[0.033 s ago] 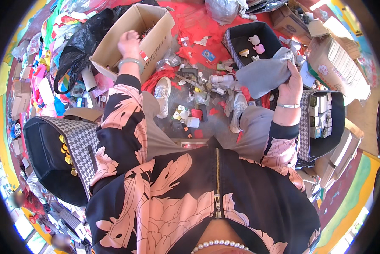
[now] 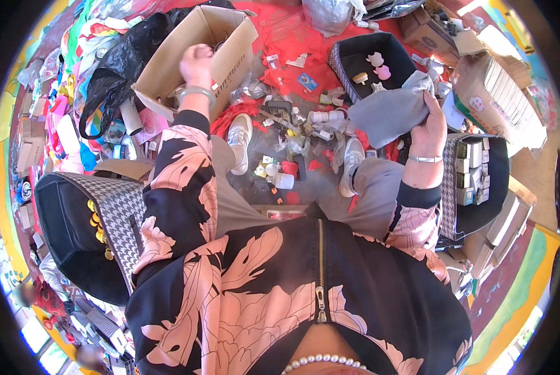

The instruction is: The person picks up various small objects including plastic caps, toys, and rolls of tape from the floor and wipes each one with a grey cloth.

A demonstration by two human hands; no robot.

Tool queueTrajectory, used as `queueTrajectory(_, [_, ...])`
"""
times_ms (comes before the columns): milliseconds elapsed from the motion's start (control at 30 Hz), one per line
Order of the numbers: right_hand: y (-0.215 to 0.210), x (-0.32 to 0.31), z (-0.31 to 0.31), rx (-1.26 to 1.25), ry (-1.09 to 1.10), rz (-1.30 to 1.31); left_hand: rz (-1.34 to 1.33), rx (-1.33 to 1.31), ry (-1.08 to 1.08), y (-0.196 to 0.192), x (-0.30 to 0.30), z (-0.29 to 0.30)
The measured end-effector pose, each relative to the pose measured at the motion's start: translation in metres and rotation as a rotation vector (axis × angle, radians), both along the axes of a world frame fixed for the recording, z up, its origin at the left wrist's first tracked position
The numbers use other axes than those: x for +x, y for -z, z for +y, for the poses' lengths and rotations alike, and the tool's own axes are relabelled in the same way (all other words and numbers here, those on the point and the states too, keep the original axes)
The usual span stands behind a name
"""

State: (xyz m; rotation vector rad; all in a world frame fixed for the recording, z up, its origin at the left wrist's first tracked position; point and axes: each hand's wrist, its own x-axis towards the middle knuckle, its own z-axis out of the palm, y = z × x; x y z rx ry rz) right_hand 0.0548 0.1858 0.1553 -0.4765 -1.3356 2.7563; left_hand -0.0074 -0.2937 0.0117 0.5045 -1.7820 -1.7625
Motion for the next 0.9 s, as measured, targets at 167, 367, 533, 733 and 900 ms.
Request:
queueTrajectory(167, [-0.001, 0.004, -0.01, 0.0, -0.055, -0.057, -0.489, -0.891, 0.341, 0.027, 0.008, 0.067])
queueTrajectory(367, [-0.002, 0.007, -0.021, 0.001, -0.173, -0.083, -0.919, -0.926, 0.541, 0.159, 0.013, 0.064])
queueTrajectory(533, [0.001, 0.011, -0.025, -0.047, -0.205, -0.102, -0.939, -1.033, 0.476, 0.218, 0.016, 0.055])
queueTrajectory(733, [0.013, 0.007, -0.03, -0.053, -0.192, -0.193, -1.188, -0.962, 0.708, 0.215, -0.003, 0.065])
queueTrajectory(900, [0.011, 0.001, -0.039, -0.053, -0.255, -0.193, -1.388, -0.975, 0.914, 0.244, 0.007, 0.061])
